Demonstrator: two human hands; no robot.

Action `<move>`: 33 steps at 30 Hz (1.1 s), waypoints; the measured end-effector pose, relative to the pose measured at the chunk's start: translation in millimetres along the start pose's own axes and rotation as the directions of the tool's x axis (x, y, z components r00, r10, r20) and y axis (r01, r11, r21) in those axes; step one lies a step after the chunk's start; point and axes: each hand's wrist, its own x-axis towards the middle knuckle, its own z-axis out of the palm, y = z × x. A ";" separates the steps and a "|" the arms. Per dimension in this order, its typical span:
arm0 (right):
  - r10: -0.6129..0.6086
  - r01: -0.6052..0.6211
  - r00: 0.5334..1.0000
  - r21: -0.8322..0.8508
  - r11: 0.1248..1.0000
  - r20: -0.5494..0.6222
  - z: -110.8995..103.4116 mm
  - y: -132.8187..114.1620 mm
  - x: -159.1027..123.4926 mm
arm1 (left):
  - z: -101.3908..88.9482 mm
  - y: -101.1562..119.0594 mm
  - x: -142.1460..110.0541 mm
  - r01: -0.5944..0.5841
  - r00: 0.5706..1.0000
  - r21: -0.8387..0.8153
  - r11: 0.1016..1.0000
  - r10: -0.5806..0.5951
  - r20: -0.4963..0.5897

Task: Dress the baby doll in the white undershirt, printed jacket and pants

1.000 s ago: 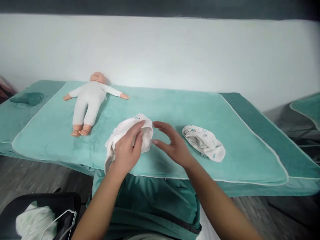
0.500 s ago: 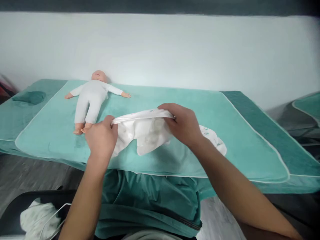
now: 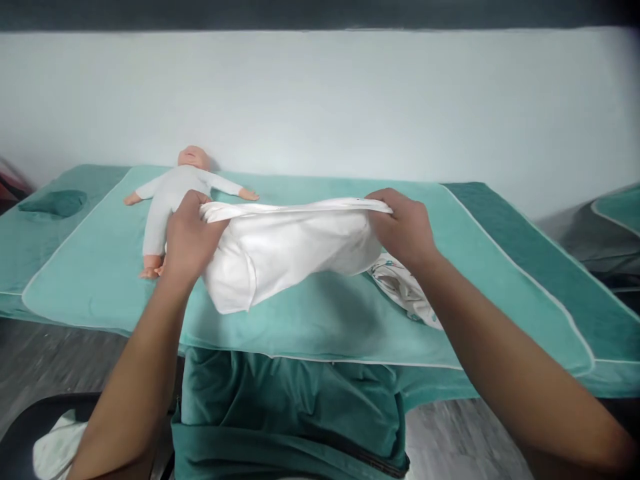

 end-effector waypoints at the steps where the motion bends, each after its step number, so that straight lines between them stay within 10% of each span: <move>1: 0.014 -0.014 0.999 -0.010 1.000 0.036 6.0 4.8 9.1 | 3.5 0.1 9.7 -0.002 0.999 0.074 0.997 -0.001 0.042; 10: 0.154 -0.008 0.931 -0.404 0.915 0.331 100.0 5.0 77.9 | 98.4 -28.1 84.7 -0.148 0.962 0.486 0.861 0.012 0.271; 15: -0.166 0.247 0.937 -0.247 0.937 0.307 172.0 -28.0 48.6 | 165.4 -29.8 54.2 -0.362 0.926 0.456 0.813 0.259 0.273; 19: -0.059 0.107 0.940 -0.129 0.986 0.335 214.1 -27.1 35.1 | 204.0 -29.5 31.2 -0.390 0.873 0.338 0.857 0.227 0.431; 33: 0.024 0.040 0.930 -0.166 0.985 0.367 226.6 9.6 70.8 | 233.7 -45.5 66.5 -0.390 0.887 0.373 0.842 0.236 0.396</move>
